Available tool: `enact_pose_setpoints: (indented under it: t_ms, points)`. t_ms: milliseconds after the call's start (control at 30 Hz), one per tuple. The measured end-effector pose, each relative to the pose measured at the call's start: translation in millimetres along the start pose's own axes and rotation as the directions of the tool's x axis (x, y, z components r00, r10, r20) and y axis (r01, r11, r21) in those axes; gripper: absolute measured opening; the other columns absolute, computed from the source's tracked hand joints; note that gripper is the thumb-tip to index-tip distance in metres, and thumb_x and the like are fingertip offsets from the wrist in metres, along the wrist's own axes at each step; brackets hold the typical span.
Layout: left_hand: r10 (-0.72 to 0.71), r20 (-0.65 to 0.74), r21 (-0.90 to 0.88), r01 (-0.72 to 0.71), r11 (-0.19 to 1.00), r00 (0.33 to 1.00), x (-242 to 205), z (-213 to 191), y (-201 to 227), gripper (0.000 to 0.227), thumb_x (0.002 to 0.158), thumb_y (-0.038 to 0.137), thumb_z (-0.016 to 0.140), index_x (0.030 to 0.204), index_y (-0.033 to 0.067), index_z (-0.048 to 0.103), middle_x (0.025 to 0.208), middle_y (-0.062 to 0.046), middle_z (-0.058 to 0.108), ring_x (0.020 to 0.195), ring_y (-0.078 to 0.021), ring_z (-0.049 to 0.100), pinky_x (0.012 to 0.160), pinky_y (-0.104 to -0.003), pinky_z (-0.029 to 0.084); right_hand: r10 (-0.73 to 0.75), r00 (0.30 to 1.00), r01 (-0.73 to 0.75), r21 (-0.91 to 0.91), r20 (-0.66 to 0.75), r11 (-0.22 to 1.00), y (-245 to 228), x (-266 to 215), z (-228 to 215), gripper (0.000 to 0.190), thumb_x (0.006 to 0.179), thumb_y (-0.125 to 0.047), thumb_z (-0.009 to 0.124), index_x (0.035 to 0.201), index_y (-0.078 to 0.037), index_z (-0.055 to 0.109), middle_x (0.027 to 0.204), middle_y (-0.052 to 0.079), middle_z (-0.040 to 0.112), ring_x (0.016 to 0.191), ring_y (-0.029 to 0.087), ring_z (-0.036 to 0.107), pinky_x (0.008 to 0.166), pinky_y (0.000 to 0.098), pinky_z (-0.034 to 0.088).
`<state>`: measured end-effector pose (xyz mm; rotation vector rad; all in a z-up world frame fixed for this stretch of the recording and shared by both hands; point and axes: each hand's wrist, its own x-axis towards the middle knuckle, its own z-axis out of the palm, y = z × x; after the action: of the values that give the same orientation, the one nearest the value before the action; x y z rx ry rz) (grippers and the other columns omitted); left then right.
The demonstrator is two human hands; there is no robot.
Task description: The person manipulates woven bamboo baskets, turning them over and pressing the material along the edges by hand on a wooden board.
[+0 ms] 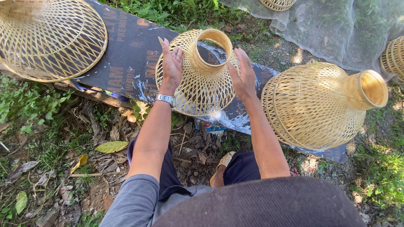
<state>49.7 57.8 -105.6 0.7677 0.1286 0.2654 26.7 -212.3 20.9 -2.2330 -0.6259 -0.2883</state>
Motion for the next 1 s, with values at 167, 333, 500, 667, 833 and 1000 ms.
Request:
enact_pose_setpoints:
  t_ms: [167,333,500,667,833,1000]
  points:
    - [0.002,0.002,0.069,-0.002,0.998,1.000,-4.4,5.7,0.0,0.098,0.098,0.075,0.033,0.163,0.0198,-0.015,0.168,-0.035,0.000,0.160,-0.0403,0.013,0.130,-0.043,0.013,-0.069,0.989,0.087,-0.144,0.128,0.986,-14.9,40.2,31.1,0.065,0.109,-0.050,0.048,0.161,-0.012,0.038,0.168,0.027,0.024,0.156,0.043,0.017,0.127,0.0480,0.017]
    - [-0.008,0.011,0.111,0.007,0.994,1.000,-10.1,16.1,6.0,0.096,0.097,0.071,0.031,0.163,0.0183,-0.014,0.165,-0.035,0.001,0.157,-0.0402,0.012,0.127,-0.043,0.013,-0.042,0.985,0.090,-0.293,0.166,0.952,-13.3,42.4,52.0,0.064,0.107,-0.055,0.045,0.158,-0.016,0.044,0.166,0.027,0.027,0.155,0.047,0.015,0.125,0.0499,0.017]
    - [-0.087,-0.125,0.224,0.114,0.968,0.988,-13.5,26.2,33.8,0.097,0.110,0.063,0.030,0.152,-0.0168,-0.004,0.155,-0.045,-0.001,0.144,-0.0543,0.004,0.119,-0.057,0.006,-0.059,0.983,0.118,-0.356,0.173,0.927,-13.4,39.6,53.4,0.061,0.106,-0.054,0.045,0.152,-0.014,0.053,0.160,0.030,0.035,0.154,0.050,0.015,0.125,0.0523,0.016]
    - [0.179,0.110,0.225,-0.200,0.954,0.978,23.7,23.0,46.6,0.103,0.099,0.075,0.032,0.165,0.0048,-0.004,0.167,-0.037,0.017,0.158,-0.0426,0.025,0.128,-0.044,0.022,-0.087,0.983,0.142,-0.376,0.160,0.916,-14.0,42.5,54.8,0.057,0.105,-0.049,0.048,0.150,-0.014,0.054,0.158,0.030,0.039,0.152,0.051,0.016,0.124,0.0542,0.016]
    - [-0.093,0.110,0.227,0.066,0.972,0.990,53.3,14.8,10.9,0.110,0.092,0.079,0.034,0.162,0.0106,-0.014,0.162,-0.040,0.010,0.153,-0.0446,0.031,0.124,-0.046,0.030,-0.079,0.985,0.127,-0.347,0.151,0.929,-16.2,40.4,55.6,0.058,0.103,-0.048,0.050,0.150,-0.013,0.053,0.156,0.030,0.041,0.152,0.053,0.016,0.123,0.0545,0.017]
    - [-0.107,0.073,0.323,0.078,0.943,0.992,90.1,-3.0,13.2,0.104,0.103,0.076,0.032,0.176,0.0129,-0.006,0.152,-0.052,0.001,0.134,-0.0556,0.012,0.107,-0.055,0.015,-0.087,0.984,0.135,-0.339,0.154,0.931,-16.0,39.4,53.6,0.058,0.105,-0.047,0.051,0.151,-0.012,0.053,0.154,0.030,0.044,0.152,0.054,0.016,0.125,0.0560,0.015]
